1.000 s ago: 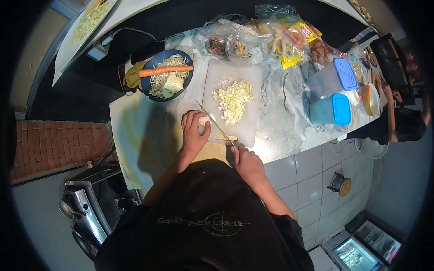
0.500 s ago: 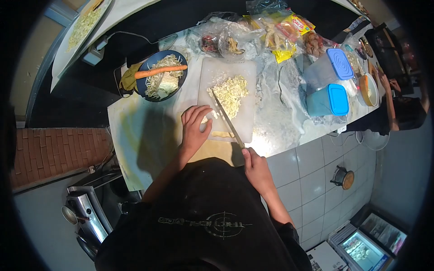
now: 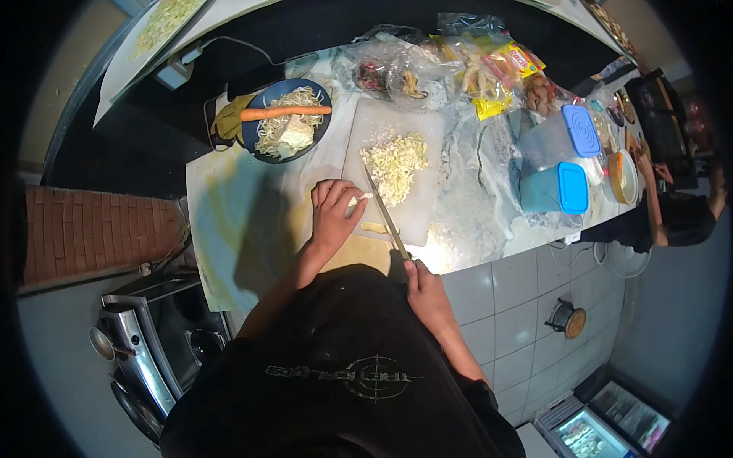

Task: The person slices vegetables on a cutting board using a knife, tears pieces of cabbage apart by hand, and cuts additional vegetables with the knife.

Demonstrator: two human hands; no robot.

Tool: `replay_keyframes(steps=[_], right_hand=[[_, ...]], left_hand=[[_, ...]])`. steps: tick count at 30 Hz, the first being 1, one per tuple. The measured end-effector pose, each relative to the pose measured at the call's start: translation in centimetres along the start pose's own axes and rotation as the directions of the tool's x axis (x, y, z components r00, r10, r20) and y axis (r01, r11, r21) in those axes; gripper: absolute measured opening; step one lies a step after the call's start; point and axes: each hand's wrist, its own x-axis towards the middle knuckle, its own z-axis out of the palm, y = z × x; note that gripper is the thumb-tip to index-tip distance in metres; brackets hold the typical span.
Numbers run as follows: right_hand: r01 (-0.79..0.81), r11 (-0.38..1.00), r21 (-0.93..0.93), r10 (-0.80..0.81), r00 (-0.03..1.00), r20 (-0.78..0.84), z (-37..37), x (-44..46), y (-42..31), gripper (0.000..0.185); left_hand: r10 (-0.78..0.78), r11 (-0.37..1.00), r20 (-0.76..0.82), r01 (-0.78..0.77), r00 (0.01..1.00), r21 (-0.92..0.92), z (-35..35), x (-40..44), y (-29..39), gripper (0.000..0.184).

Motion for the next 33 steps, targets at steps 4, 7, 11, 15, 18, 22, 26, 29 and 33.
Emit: replay_keyframes(steps=[4, 7, 11, 15, 18, 22, 26, 29, 33], right_hand=[[0.030, 0.997, -0.071, -0.031, 0.999, -0.013, 0.2, 0.6, -0.7, 0.046], [0.057, 0.991, -0.120, -0.057, 0.998, 0.000, 0.5, 1.1, -0.5, 0.040], [0.072, 0.959, -0.273, -0.083, 0.996, -0.029, 1.7, 1.7, 0.3, 0.038], [0.061, 0.927, -0.370, -0.095, 0.993, -0.075, 2.9, 2.7, 0.5, 0.038], [0.098, 0.937, -0.335, -0.123, 0.991, -0.054, 2.2, 3.2, 0.1, 0.038], [0.113, 0.960, -0.255, -0.125, 0.992, -0.033, 1.5, 3.0, 0.6, 0.037], [0.108, 0.956, -0.274, -0.137, 0.987, -0.090, 1.4, 2.5, 0.9, 0.038], [0.124, 0.985, -0.122, -0.133, 0.989, -0.068, 1.0, 2.0, -0.2, 0.040], [0.034, 0.998, -0.061, -0.032, 0.999, 0.033, 0.5, 1.8, -1.5, 0.043]], left_hand=[[-0.034, 0.999, -0.019, 0.034, 0.999, -0.004, -0.2, 0.0, -0.1, 0.018], [-0.034, 0.999, -0.012, 0.034, 0.999, -0.012, -0.3, 0.0, -0.1, 0.017], [0.008, 1.000, -0.011, -0.009, 1.000, -0.019, -0.3, 0.1, -0.1, 0.013], [0.026, 1.000, -0.013, -0.026, 1.000, -0.004, -0.4, 0.3, 0.1, 0.011], [0.022, 1.000, 0.012, -0.022, 1.000, -0.007, -0.4, 0.1, 0.0, 0.011], [0.028, 1.000, 0.001, -0.028, 1.000, -0.001, -0.6, 0.1, 0.0, 0.010], [0.018, 1.000, 0.005, -0.018, 1.000, -0.024, -0.4, 0.0, -0.1, 0.011], [0.020, 0.999, 0.017, -0.020, 1.000, -0.028, -0.5, 0.1, -0.1, 0.011], [0.011, 0.999, 0.033, -0.010, 0.999, -0.050, -0.3, 0.0, -0.2, 0.010]])
